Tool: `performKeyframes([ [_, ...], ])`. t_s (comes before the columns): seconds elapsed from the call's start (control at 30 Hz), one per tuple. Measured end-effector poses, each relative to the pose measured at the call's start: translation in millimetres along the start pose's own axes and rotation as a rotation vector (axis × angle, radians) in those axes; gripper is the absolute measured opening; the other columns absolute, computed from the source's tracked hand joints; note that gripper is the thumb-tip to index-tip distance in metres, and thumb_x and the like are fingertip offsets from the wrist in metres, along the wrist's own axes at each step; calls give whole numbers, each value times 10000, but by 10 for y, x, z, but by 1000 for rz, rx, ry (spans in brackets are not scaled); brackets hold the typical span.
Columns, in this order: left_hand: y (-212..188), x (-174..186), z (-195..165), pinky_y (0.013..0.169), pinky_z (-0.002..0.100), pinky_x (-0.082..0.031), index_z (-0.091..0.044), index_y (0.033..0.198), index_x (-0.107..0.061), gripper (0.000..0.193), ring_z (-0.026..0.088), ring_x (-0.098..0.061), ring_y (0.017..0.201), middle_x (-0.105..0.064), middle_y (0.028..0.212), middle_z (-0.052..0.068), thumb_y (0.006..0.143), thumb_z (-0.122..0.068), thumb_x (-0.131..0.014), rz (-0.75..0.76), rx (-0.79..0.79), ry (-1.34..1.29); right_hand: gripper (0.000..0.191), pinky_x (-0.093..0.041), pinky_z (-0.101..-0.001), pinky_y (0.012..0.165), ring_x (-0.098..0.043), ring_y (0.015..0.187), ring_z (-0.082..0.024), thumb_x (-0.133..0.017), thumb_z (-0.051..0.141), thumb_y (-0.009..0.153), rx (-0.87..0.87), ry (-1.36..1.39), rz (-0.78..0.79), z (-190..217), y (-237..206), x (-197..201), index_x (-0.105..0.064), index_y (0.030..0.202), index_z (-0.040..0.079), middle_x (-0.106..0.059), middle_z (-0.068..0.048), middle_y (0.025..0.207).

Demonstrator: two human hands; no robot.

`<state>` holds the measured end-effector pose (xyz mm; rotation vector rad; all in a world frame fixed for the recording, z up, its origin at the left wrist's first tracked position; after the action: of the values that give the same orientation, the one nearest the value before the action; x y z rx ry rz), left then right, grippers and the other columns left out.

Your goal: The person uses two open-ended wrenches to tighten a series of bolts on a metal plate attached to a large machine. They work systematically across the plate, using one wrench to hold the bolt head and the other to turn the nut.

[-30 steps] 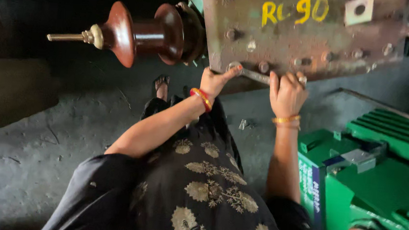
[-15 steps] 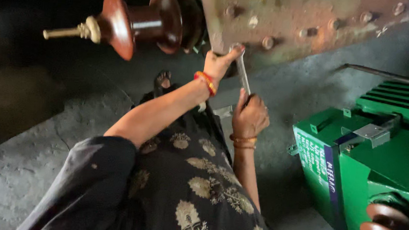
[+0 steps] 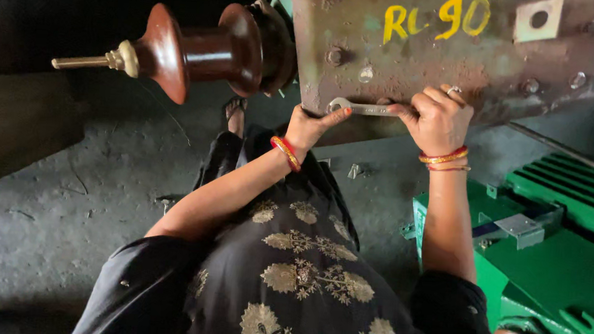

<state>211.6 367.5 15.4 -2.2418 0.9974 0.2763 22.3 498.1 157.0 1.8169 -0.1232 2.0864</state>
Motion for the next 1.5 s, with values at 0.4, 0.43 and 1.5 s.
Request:
performKeyframes([
  [0.4,131,-22,-8,801,278,-571,-15,1026,-788,405,98,-714,861,-789,959,17,795,-332,-888,-113,-75,117,405,-514,-525,770,-656,879,-423,-725,322,1062,-348,-96,-200,400,-510,-360,-633,770,57,-670,-140,858],
  [0.43,173,-11,-5,803,280,-572,-15,1025,-792,421,101,-721,859,-794,953,18,786,-348,-887,-127,-59,157,435,-521,-527,771,-652,857,-428,-742,344,1053,-373,-111,-222,362,-478,-376,-626,751,53,-665,-146,839],
  [1.5,43,-50,84,791,265,-562,-3,1023,-783,362,88,-690,859,-782,962,14,806,-271,-894,-75,-30,-10,487,-464,-459,652,-608,737,-355,-751,405,1037,-145,-48,-5,177,-218,-54,-615,715,65,-593,-117,772],
])
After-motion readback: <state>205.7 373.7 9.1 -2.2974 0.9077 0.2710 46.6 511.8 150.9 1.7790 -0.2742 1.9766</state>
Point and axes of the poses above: each hand's wrist, its own y-axis towards the middle knuckle, its own x-axis out of the back of the hand, z = x × y, the point moved 2 cm from there along y, towards the middle knuckle
